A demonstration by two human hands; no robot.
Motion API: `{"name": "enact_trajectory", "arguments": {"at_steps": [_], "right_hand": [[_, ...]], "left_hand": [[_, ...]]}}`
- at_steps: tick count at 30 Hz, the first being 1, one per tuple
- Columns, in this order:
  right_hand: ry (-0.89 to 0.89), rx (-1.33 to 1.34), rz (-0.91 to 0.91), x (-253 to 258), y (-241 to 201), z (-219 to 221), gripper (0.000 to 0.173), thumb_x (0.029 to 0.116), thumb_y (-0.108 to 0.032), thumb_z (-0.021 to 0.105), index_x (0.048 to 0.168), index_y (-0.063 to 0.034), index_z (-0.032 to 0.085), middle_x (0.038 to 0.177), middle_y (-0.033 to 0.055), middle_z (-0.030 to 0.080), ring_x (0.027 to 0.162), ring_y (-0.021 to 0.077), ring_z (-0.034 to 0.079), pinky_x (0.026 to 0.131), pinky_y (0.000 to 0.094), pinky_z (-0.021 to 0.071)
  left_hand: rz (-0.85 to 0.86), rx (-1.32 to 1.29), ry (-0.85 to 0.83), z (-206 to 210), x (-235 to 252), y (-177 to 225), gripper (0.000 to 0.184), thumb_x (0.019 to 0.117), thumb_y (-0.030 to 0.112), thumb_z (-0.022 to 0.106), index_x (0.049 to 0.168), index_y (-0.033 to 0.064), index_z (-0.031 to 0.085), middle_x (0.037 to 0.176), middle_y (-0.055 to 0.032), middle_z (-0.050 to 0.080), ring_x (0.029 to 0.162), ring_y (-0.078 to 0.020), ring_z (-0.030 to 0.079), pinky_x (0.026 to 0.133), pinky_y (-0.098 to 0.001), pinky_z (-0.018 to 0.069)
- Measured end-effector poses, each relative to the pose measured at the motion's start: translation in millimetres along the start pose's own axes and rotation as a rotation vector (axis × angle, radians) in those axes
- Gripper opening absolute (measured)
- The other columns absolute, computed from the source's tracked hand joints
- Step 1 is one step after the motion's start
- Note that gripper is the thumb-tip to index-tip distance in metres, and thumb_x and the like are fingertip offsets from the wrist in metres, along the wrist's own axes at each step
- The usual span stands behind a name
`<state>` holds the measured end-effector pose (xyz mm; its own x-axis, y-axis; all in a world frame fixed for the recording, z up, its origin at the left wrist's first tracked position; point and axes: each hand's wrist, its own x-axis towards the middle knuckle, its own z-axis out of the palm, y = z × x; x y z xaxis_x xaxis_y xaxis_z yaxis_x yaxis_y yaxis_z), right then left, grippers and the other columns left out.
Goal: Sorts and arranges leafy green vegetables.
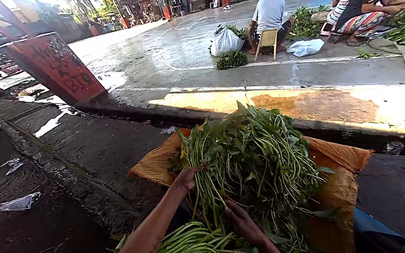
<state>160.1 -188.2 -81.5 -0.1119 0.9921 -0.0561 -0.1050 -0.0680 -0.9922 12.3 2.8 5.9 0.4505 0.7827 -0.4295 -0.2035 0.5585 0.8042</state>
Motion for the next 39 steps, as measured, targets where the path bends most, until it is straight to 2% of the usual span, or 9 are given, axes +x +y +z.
{"name": "enact_trajectory", "arguments": {"at_steps": [4, 10, 15, 16, 18, 21, 29, 33, 39], "right_hand": [[0.279, -0.449, -0.096, -18, 23, 11, 0.042, 0.1063, -0.020, 0.040, 0.093, 0.0088, 0.067, 0.087, 0.0198, 0.063, 0.081, 0.0276, 0.063, 0.079, 0.0436, 0.0524], [0.266, -0.465, -0.385, -42, 33, -15, 0.068, 0.1085, -0.052, 0.030, 0.084, 0.0010, 0.065, 0.078, 0.0117, 0.058, 0.075, 0.0153, 0.059, 0.070, 0.0291, 0.0497], [0.371, -0.640, -0.261, -78, 37, -22, 0.057, 0.1064, -0.028, 0.043, 0.062, 0.0037, 0.059, 0.062, 0.0142, 0.055, 0.060, 0.0219, 0.058, 0.059, 0.0354, 0.0486], [0.258, -0.732, -0.010, -92, 37, -29, 0.057, 0.1071, -0.029, 0.044, 0.068, 0.0071, 0.064, 0.068, 0.0199, 0.061, 0.068, 0.0307, 0.064, 0.067, 0.0450, 0.0522], [-0.117, -0.874, 0.594, -102, 33, -46, 0.059, 0.1094, -0.044, 0.040, 0.110, 0.0059, 0.072, 0.115, 0.0322, 0.068, 0.113, 0.0472, 0.065, 0.100, 0.0633, 0.0478], [-0.195, -0.962, 0.825, -91, 37, -63, 0.052, 0.1032, -0.047, 0.055, 0.144, -0.0150, 0.060, 0.150, 0.0319, 0.046, 0.129, 0.0523, 0.053, 0.104, 0.0686, 0.0426], [0.625, -0.886, 0.120, 8, -1, -101, 0.028, 0.1021, -0.012, 0.055, 0.119, 0.0050, 0.068, 0.115, 0.0229, 0.070, 0.107, 0.0366, 0.069, 0.097, 0.0499, 0.0539], [0.560, -1.066, 0.464, 48, -24, -110, 0.045, 0.1041, -0.022, 0.055, 0.142, 0.0009, 0.051, 0.139, 0.0253, 0.058, 0.118, 0.0414, 0.064, 0.098, 0.0537, 0.0519], [0.644, -0.969, 0.436, 42, -27, -124, 0.032, 0.0982, -0.020, 0.060, 0.125, -0.0035, 0.068, 0.125, 0.0188, 0.068, 0.119, 0.0367, 0.064, 0.101, 0.0551, 0.0485]], "left_hand": [[-0.008, -0.003, 0.259, 2, 9, -4, 0.023, 0.1006, -0.004, 0.053, 0.122, 0.0033, 0.055, 0.089, -0.0123, 0.066, 0.070, -0.0223, 0.067, 0.066, -0.0389, 0.0599], [-0.069, -0.008, 0.289, 7, 8, -12, 0.018, 0.1022, -0.003, 0.051, 0.119, 0.0025, 0.056, 0.086, -0.0113, 0.065, 0.068, -0.0209, 0.066, 0.065, -0.0370, 0.0602], [0.123, -0.089, 0.399, -18, 22, 9, 0.017, 0.1045, 0.002, 0.048, 0.120, 0.0047, 0.055, 0.086, -0.0072, 0.062, 0.067, -0.0161, 0.063, 0.062, -0.0319, 0.0574], [0.172, -0.113, 0.427, -24, 24, 16, 0.018, 0.1042, 0.002, 0.049, 0.121, 0.0050, 0.055, 0.088, -0.0075, 0.062, 0.070, -0.0165, 0.064, 0.063, -0.0326, 0.0577], [0.214, -0.137, 0.446, -30, 24, 19, 0.019, 0.1029, 0.001, 0.051, 0.122, 0.0044, 0.056, 0.092, -0.0093, 0.064, 0.074, -0.0187, 0.065, 0.066, -0.0354, 0.0585], [0.170, -0.117, 0.385, -23, 22, 10, 0.019, 0.1020, 0.001, 0.054, 0.120, 0.0030, 0.056, 0.092, -0.0109, 0.065, 0.075, -0.0205, 0.067, 0.068, -0.0372, 0.0597], [0.025, -0.101, 0.147, -9, 10, 5, 0.027, 0.1019, -0.005, 0.048, 0.128, 0.0021, 0.052, 0.112, -0.0158, 0.069, 0.094, -0.0273, 0.072, 0.081, -0.0423, 0.0610], [0.062, -0.073, 0.158, -2, 5, 5, 0.028, 0.1002, -0.007, 0.051, 0.127, -0.0001, 0.051, 0.107, -0.0159, 0.071, 0.088, -0.0250, 0.073, 0.078, -0.0386, 0.0620], [0.145, -0.064, 0.146, -2, 6, 6, 0.035, 0.0985, -0.010, 0.053, 0.130, 0.0036, 0.054, 0.094, -0.0120, 0.069, 0.079, -0.0218, 0.071, 0.075, -0.0363, 0.0620]]}}
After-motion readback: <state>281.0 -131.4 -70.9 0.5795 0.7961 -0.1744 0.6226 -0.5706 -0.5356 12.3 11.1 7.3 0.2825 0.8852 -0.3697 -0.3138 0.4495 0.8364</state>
